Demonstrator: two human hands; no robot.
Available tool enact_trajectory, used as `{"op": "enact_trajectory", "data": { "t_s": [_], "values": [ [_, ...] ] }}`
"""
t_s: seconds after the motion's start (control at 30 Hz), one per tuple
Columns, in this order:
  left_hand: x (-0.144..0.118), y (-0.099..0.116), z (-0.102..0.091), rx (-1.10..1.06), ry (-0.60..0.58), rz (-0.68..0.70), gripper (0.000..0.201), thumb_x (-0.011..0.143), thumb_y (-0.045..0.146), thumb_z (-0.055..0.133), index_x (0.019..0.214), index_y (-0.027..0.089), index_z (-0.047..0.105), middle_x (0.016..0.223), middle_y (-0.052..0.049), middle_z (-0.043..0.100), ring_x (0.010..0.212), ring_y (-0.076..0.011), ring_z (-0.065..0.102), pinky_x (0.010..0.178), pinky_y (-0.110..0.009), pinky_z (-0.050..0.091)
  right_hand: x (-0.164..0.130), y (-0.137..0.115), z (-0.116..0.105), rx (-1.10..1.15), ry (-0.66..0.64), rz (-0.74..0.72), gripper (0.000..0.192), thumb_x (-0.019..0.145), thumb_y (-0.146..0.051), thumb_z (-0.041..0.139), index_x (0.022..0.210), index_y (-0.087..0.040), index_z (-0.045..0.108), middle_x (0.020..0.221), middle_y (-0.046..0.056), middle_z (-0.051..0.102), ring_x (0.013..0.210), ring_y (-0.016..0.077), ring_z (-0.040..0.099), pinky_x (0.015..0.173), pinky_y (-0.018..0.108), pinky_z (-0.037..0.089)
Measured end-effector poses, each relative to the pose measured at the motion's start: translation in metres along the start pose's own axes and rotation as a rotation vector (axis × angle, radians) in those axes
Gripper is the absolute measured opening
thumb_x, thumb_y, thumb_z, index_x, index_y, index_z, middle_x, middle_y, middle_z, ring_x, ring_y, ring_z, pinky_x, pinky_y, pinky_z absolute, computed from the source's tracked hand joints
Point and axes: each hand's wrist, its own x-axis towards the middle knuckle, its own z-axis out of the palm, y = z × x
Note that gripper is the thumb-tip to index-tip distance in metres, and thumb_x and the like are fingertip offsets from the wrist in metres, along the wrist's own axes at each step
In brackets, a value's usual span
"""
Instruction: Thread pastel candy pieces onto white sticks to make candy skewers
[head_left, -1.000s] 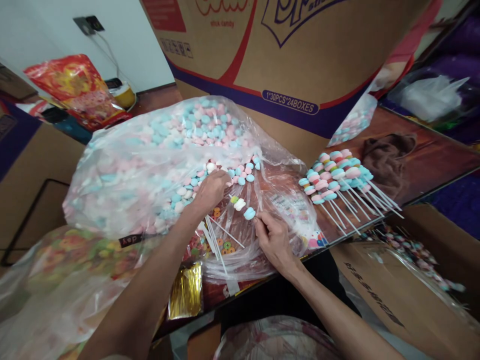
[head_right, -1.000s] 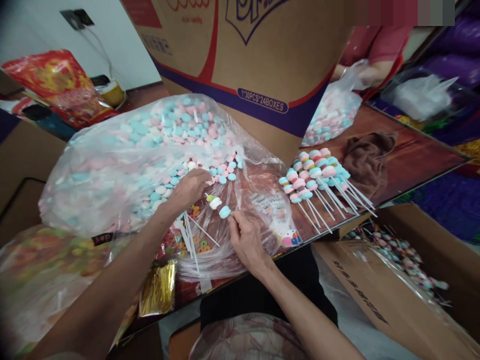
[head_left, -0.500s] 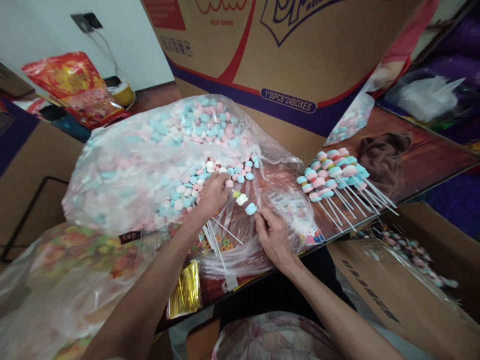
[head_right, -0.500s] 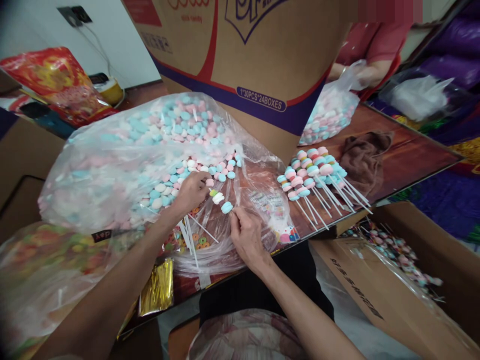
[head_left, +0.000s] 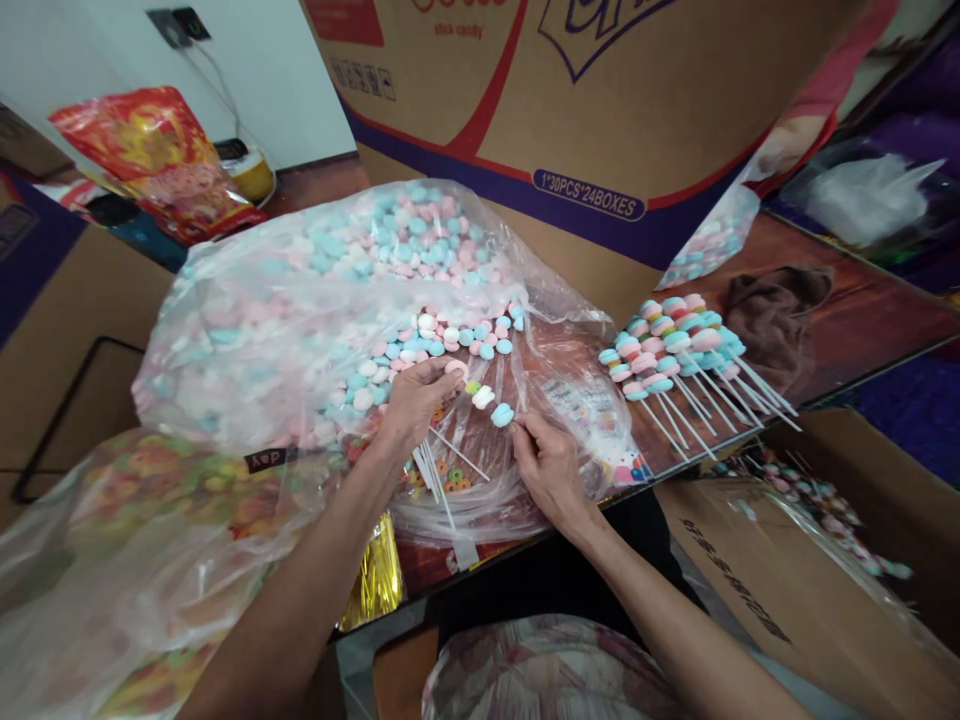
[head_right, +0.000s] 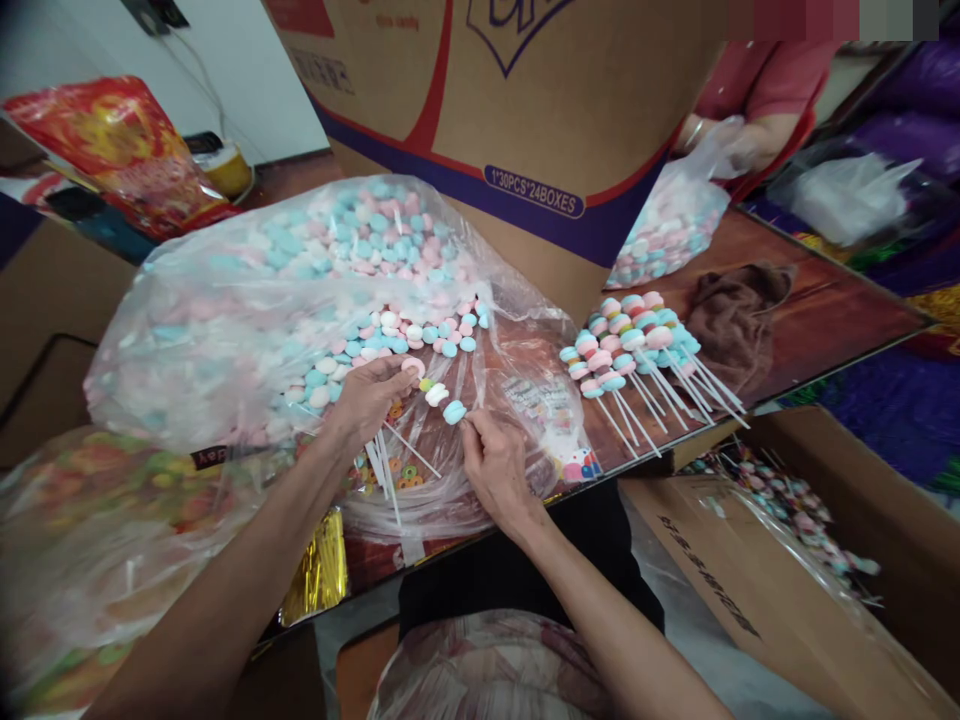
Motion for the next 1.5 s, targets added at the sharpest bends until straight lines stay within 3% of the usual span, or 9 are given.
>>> {"op": "enact_trajectory", "data": {
  "t_s": [0.3,0.6,0.83,1.0,1.27,1.5],
  "values": [
    [0.002,-0.003,0.000,-0.106,-0.005,-0.057,0.047,0.054,0.053,0.090,0.083,0.018,0.079,0.085,-0.005,0.073,0.078,-0.0131,0.064,0.077,-0.027,0.053,0.001,0.000,0.001,-0.012,0.024,-0.005,0.021,0.096,-0.021,0.047,0.079,-0.021,0.058,0.062,-0.002,0.053,0.058,0.0145,0.050,0.061,0.027,0.038],
    [-0.003,-0.004,0.001,-0.048,-0.007,-0.001,0.041,0.060,0.050,0.088,0.082,0.017,0.078,0.082,-0.003,0.071,0.077,-0.0126,0.063,0.077,-0.027,0.052,0.001,0.000,0.001,-0.008,0.038,0.003,0.021,0.096,-0.020,0.047,0.078,-0.021,0.057,0.062,-0.003,0.051,0.057,0.0139,0.049,0.061,0.026,0.038],
    [-0.001,-0.008,0.001,-0.013,0.067,0.020,0.044,0.060,0.051,0.087,0.085,0.015,0.078,0.076,-0.003,0.070,0.072,-0.0123,0.061,0.069,-0.025,0.049,0.001,0.000,0.000,-0.022,0.027,-0.003,0.022,0.096,-0.020,0.047,0.076,-0.020,0.056,0.062,-0.004,0.049,0.057,0.0123,0.047,0.060,0.025,0.036],
    [-0.004,-0.005,0.006,-0.008,0.065,0.025,0.045,0.059,0.051,0.086,0.085,0.015,0.078,0.080,-0.004,0.072,0.071,-0.0124,0.060,0.070,-0.026,0.049,0.000,0.000,0.001,-0.054,0.011,-0.005,0.022,0.096,-0.020,0.046,0.078,-0.019,0.058,0.066,-0.002,0.054,0.060,0.0130,0.051,0.063,0.025,0.037],
    [-0.008,-0.002,0.006,0.139,0.042,0.140,0.028,0.072,0.040,0.077,0.086,0.016,0.079,0.078,-0.002,0.073,0.069,-0.0124,0.059,0.067,-0.025,0.046,0.000,-0.001,0.001,-0.069,0.028,0.001,0.022,0.095,-0.019,0.046,0.075,-0.019,0.055,0.061,-0.004,0.048,0.056,0.0122,0.047,0.060,0.025,0.034],
    [-0.011,-0.005,0.009,0.314,0.022,0.249,0.022,0.075,0.035,0.072,0.087,0.017,0.079,0.087,-0.005,0.078,0.081,-0.0193,0.068,0.078,-0.031,0.051,0.001,0.002,0.002,-0.062,0.010,-0.012,0.021,0.094,-0.017,0.046,0.075,-0.020,0.054,0.063,-0.003,0.049,0.058,0.0123,0.047,0.061,0.025,0.034]
  ]
}}
